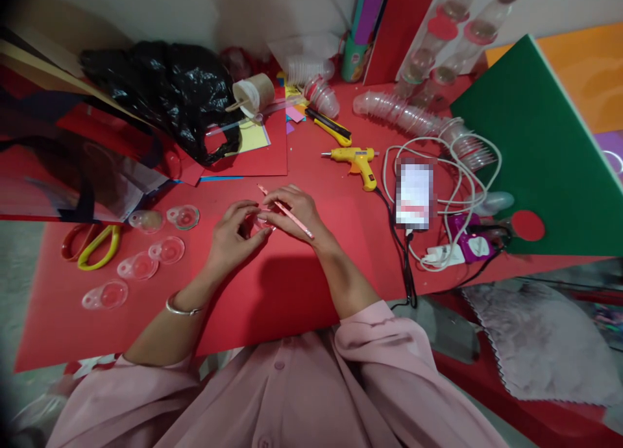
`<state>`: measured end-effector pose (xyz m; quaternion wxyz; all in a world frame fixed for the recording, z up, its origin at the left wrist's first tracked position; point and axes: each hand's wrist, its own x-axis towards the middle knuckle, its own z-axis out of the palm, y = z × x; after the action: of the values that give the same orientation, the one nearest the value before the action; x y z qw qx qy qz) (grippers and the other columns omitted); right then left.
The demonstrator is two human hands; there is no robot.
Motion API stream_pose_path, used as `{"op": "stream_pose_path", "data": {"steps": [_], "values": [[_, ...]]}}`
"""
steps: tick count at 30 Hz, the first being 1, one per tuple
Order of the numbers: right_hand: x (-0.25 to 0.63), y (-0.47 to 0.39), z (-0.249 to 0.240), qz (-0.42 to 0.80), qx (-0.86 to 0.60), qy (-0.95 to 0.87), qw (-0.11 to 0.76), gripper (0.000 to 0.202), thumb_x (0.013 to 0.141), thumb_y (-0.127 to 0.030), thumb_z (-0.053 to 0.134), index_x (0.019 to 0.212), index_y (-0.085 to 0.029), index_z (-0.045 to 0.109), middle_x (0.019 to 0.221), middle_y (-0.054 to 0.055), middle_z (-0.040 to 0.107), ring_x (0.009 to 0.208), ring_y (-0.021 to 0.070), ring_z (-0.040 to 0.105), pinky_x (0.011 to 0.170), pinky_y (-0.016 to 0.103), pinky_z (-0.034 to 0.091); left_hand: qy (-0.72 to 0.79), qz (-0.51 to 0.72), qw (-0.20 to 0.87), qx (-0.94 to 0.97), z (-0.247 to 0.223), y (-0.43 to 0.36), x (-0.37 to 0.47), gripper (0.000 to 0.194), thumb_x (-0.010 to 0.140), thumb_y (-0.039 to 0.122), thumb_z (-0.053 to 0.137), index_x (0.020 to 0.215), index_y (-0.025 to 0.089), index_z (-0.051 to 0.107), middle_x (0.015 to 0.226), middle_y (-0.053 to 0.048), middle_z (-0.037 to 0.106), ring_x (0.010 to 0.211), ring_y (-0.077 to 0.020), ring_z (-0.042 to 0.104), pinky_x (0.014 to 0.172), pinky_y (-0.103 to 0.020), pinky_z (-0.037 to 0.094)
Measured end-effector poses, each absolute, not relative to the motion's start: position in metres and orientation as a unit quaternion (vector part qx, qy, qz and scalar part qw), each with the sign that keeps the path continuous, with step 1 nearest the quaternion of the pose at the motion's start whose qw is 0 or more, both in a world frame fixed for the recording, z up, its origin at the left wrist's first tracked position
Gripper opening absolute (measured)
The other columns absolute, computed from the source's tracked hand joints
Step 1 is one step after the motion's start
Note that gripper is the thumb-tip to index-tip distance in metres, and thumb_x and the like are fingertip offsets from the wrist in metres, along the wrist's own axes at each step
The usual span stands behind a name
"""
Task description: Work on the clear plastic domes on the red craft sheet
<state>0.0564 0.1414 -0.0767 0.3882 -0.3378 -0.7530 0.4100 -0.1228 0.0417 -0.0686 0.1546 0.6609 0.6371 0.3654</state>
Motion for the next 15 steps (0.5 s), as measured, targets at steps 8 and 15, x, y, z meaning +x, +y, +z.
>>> {"op": "stream_pose_path", "data": {"steps": [8,15], "values": [[0.059,0.144,-0.081,0.411,-0.31,-0.761,0.394,0.026,0.087,-0.05,0.089,0.098,-0.029,0.08,0.093,0.001,0.078,0.093,0.0218,0.068,0.088,0.036,0.052,0.606,0.404,0.169,0.664,-0.062,0.032,-0.121,0.054,0.091,0.036,0.072,0.141,0.023,0.057,0.139,-0.013,0.068,0.086,-0.0169,0.071,0.079,-0.035,0.061],[0.062,0.148,-0.087,0.4,-0.314,-0.768,0.389,0.03,0.088,-0.053,0.088,0.104,-0.029,0.079,0.097,0.003,0.078,0.097,0.0239,0.069,0.092,0.039,0.053,0.559,0.414,0.18,0.695,-0.057,0.033,-0.117,0.039,0.092,0.035,0.067,0.129,0.023,0.064,0.129,-0.013,0.072,0.119,-0.0266,0.07,0.101,-0.045,0.061]]}}
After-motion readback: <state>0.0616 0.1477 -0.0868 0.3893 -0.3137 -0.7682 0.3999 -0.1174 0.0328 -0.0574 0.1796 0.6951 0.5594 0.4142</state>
